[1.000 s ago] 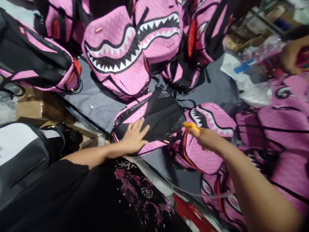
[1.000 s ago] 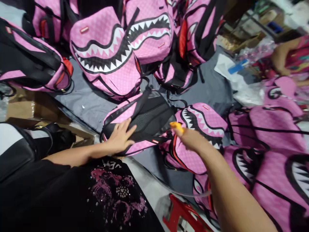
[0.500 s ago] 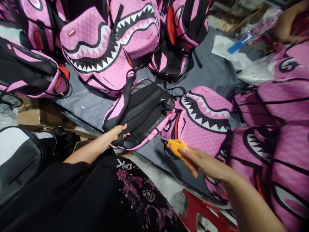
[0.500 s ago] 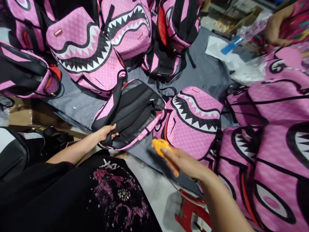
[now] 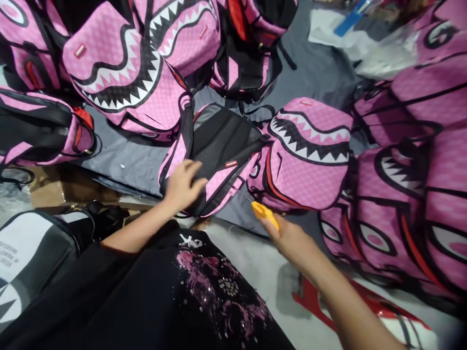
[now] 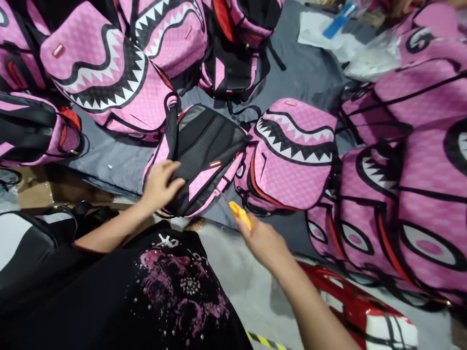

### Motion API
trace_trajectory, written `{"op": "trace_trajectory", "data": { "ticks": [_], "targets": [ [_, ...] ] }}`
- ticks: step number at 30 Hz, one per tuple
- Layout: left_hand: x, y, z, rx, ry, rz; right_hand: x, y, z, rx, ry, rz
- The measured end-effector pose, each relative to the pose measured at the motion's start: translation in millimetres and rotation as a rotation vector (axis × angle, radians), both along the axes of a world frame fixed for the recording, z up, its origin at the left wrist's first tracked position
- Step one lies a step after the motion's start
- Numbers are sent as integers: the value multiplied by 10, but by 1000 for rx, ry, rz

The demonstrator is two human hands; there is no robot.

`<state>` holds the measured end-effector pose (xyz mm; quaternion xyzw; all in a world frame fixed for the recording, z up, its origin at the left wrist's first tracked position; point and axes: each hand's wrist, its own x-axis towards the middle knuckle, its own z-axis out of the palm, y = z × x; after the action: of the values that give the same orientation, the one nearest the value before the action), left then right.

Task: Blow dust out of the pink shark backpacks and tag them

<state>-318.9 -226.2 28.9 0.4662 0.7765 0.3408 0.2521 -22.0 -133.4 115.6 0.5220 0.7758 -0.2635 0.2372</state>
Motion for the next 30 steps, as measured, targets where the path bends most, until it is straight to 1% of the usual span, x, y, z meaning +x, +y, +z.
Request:
{"op": "trace_trajectory", "data": {
  "ticks": [1, 2, 3, 4, 5, 6, 8, 10, 12, 14, 15, 17, 19, 22, 24, 26, 28, 30],
  "targets": [
    [-226, -19, -14, 69, -138, 190, -4, -243, -46, -49, -34, -6],
    [-437, -24, -54, 64, -327, 379, -31, -488, -96, -87, -83, -5],
    [-620, -15, -115, -3, -537, 537, -81, -721, -155, -109, -134, 0],
    [-768, 6, -191, -107, -734, 641, -153, -928, -224, -108, -181, 2],
    [-879, 36, -273, -217, -891, 690, -243, -1101, -306, -96, -226, -1],
    [-956, 69, -351, -306, -995, 696, -348, -1233, -404, -74, -264, -11],
    [-1037, 125, -472, -386, -1077, 654, -575, -1374, -649, 12, -293, -36],
    [-1076, 145, -532, -425, -1141, 641, -782, -1391, -944, 120, -263, -43],
    [-1114, 130, -546, -450, -1202, 630, -925, -1354, -1248, 221, -208, -44],
    [-1141, 102, -549, -455, -1257, 622, -988, -1327, -1514, 303, -157, -59],
    [-1142, 91, -555, -445, -1281, 622, -993, -1325, -1620, 335, -137, -67],
    [-1104, 87, -588, -400, -1314, 629, -972, -1338, -1771, 376, -109, -77],
    [-1028, 102, -642, -330, -1365, 638, -940, -1344, -1847, 390, -96, -81],
    [-938, 118, -739, -243, -1526, 623, -917, -1300, -1854, 371, -96, -79],
    [-930, 95, -803, -198, -1631, 575, -913, -1255, -1813, 341, -104, -63],
    [-946, 45, -865, -144, -1687, 512, -903, -1236, -1746, 314, -111, -55],
    [-952, -9, -918, -95, -1727, 460, -879, -1263, -1658, 276, -124, -96],
    [-936, -43, -951, -71, -1763, 416, -843, -1327, -1561, 213, -159, -178]
  ]
}}
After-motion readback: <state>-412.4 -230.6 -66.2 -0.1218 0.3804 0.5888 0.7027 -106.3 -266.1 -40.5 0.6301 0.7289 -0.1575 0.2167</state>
